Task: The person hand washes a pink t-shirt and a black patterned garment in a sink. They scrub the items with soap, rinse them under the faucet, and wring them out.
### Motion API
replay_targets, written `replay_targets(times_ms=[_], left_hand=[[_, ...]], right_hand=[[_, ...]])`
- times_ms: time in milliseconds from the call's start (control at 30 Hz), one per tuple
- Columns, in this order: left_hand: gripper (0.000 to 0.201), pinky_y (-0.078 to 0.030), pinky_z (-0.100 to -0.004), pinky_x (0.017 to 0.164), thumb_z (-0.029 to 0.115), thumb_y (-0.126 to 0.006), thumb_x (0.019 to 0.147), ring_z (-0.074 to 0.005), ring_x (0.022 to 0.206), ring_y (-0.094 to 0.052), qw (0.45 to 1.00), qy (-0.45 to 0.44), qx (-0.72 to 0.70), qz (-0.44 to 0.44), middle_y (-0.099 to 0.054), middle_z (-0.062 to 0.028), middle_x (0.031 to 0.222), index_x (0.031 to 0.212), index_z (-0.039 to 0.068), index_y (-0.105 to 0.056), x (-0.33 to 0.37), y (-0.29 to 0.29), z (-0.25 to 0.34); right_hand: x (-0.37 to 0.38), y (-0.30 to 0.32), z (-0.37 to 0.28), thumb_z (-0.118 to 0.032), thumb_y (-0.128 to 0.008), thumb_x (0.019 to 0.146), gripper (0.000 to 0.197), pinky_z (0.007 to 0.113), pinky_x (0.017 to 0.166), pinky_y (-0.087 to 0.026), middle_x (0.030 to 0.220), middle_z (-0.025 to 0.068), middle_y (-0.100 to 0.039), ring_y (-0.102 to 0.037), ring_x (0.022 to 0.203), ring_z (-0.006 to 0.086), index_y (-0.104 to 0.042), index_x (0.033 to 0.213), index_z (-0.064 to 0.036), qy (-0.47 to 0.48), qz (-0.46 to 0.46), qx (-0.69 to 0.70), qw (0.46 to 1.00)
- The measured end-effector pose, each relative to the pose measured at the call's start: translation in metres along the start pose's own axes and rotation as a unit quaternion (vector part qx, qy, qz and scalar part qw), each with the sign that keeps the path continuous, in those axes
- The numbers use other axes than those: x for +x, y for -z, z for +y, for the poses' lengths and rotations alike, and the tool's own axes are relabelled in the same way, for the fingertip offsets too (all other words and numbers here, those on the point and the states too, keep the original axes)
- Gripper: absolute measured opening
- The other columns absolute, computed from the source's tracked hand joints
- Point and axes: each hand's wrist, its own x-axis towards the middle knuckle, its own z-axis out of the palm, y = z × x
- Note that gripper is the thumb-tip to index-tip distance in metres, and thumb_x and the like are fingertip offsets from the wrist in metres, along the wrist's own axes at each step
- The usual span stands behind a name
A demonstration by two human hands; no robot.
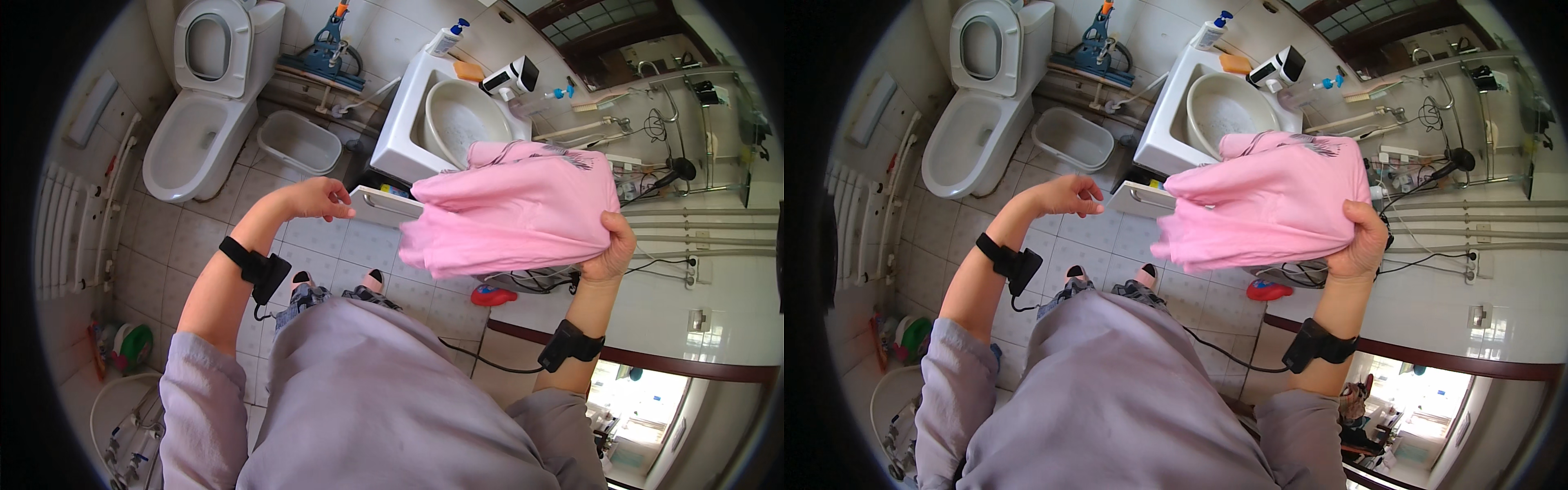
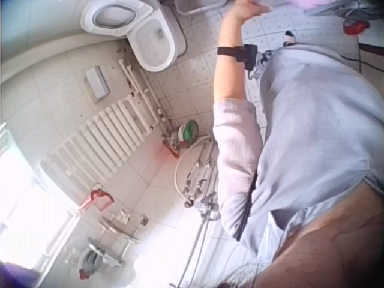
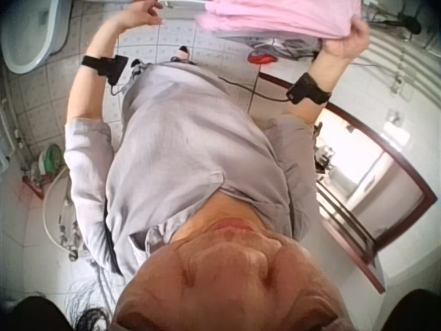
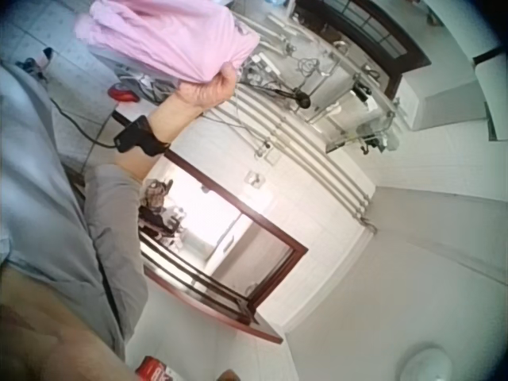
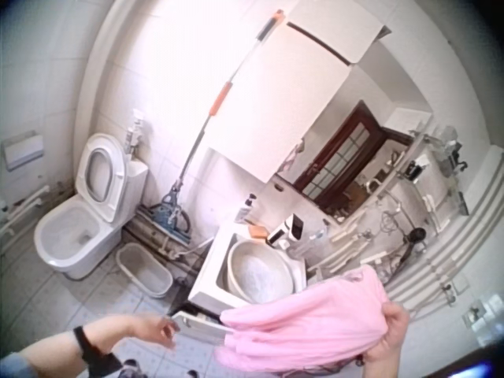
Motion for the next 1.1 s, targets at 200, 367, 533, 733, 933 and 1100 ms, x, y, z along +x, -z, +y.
replay_targets(times_ms=[200,367,533,733,933,1100], left_hand=[[0.047,-0.044,-0.0264,0.066,0.032,-0.070,0.076,-0.0127,0.072,-0.056,1.000,-0.001,-0.020,-0.021,-0.060,-0.0056,0.080,0.106,0.001,-0.054,0.011,-0.011,-0.004],[0.064,-0.045,-0.0285,0.069,0.035,-0.075,0.069,-0.0154,0.078,-0.057,0.999,-0.015,-0.010,-0.050,-0.060,-0.0091,0.091,0.117,0.002,-0.048,0.015,-0.016,-0.003],[0.127,-0.034,-0.0396,0.098,0.037,-0.085,0.050,-0.0370,0.118,-0.038,0.982,-0.157,0.088,0.065,-0.028,-0.0245,0.135,0.141,0.010,-0.001,0.024,-0.051,0.015],[0.121,-0.022,-0.0415,0.106,0.032,-0.082,0.054,-0.0401,0.131,-0.018,0.954,-0.220,0.126,0.159,-0.018,-0.0260,0.140,0.140,0.005,-0.001,0.034,-0.121,0.071],[0.044,-0.033,-0.0331,0.099,0.012,-0.052,0.080,-0.0311,0.115,-0.041,0.954,-0.211,-0.159,0.140,-0.041,-0.0192,0.125,0.122,0.004,-0.047,0.061,-0.136,0.088],[0.035,-0.042,-0.0299,0.043,0.026,-0.035,0.090,-0.0179,0.053,-0.054,0.873,0.010,-0.466,-0.143,-0.063,-0.0067,0.079,0.113,0.008,-0.054,0.075,-0.110,0.083]], right_hand=[[-0.005,0.001,-0.018,-0.007,-0.051,0.072,0.058,0.045,0.097,-0.039,0.120,0.0243,-0.049,-0.050,0.110,0.0328,-0.034,0.125,0.0118,0.050,-0.021,0.022,0.998],[-0.002,-0.001,-0.022,-0.011,-0.052,0.077,0.052,0.045,0.097,-0.038,0.119,0.0231,-0.050,-0.050,0.110,0.0322,-0.038,0.122,0.0117,0.047,-0.066,0.055,0.995],[-0.005,0.005,-0.022,-0.012,-0.052,0.077,0.050,0.044,0.097,-0.039,0.118,0.0231,-0.051,-0.051,0.109,0.0319,-0.040,0.119,0.0117,0.061,-0.033,0.056,0.996],[-0.039,-0.027,-0.007,-0.013,-0.052,0.077,0.043,0.045,0.095,-0.040,0.116,0.0218,-0.053,-0.052,0.108,0.0320,-0.046,0.114,0.0088,0.053,-0.064,0.142,0.986],[-0.076,0.026,0.014,-0.014,-0.054,0.076,0.045,0.041,0.093,-0.040,0.113,0.0196,-0.055,-0.053,0.106,0.0294,-0.048,0.115,0.0090,0.082,-0.015,0.014,0.996],[-0.098,0.078,0.034,-0.011,-0.054,0.081,0.036,0.035,0.093,-0.039,0.114,0.0128,-0.056,-0.053,0.106,0.0216,-0.054,0.112,0.0060,-0.133,-0.067,-0.196,0.969]])
